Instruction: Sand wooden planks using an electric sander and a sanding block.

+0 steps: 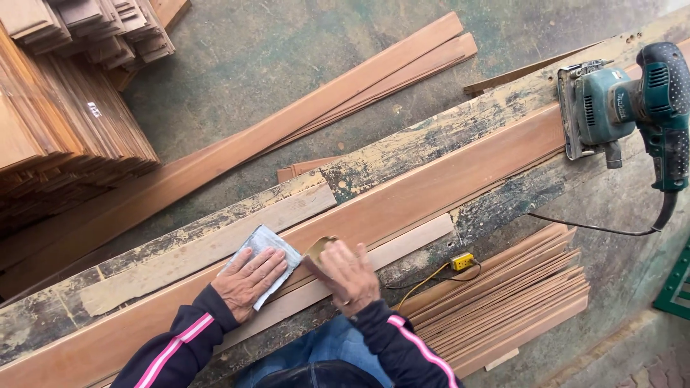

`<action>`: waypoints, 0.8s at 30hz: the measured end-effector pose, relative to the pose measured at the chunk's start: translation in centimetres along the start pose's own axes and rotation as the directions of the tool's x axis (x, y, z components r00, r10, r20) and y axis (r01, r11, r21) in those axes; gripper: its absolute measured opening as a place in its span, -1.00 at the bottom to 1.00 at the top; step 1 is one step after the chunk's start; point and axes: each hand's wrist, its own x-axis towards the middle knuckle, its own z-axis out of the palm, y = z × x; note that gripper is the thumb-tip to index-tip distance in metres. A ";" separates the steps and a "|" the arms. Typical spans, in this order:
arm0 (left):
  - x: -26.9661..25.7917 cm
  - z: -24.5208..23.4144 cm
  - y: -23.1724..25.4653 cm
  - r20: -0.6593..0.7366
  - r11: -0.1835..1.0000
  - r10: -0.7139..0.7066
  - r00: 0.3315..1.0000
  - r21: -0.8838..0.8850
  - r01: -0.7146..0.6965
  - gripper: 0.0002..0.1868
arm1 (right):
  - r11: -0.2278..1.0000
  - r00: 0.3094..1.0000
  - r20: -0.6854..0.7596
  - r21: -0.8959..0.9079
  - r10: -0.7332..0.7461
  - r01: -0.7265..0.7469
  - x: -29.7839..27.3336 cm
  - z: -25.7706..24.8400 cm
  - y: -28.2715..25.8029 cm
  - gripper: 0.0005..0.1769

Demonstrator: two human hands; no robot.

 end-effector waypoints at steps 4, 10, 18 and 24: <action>-0.5 0.5 0.0 0.071 0.999 -0.028 0.997 -0.030 0.030 -0.08 | 0.888 0.892 -0.112 -0.102 0.438 -0.449 -2.0 -0.5 16.3 -0.57; -7.6 -0.5 -0.7 0.086 0.996 -0.088 0.992 0.034 0.086 -0.08 | 0.772 0.698 -0.356 0.128 0.621 -0.622 3.0 -0.6 7.2 -0.41; -16.4 -1.0 -3.0 -0.005 0.988 -0.138 0.990 0.067 0.138 -0.13 | 0.974 0.967 -0.112 0.018 0.228 -0.228 -1.2 -0.6 4.2 -0.33; -16.7 -0.7 -3.3 -0.039 0.988 -0.137 0.990 0.061 0.139 -0.19 | 0.633 0.490 -0.428 0.309 0.759 -0.710 -2.3 2.9 8.4 -0.14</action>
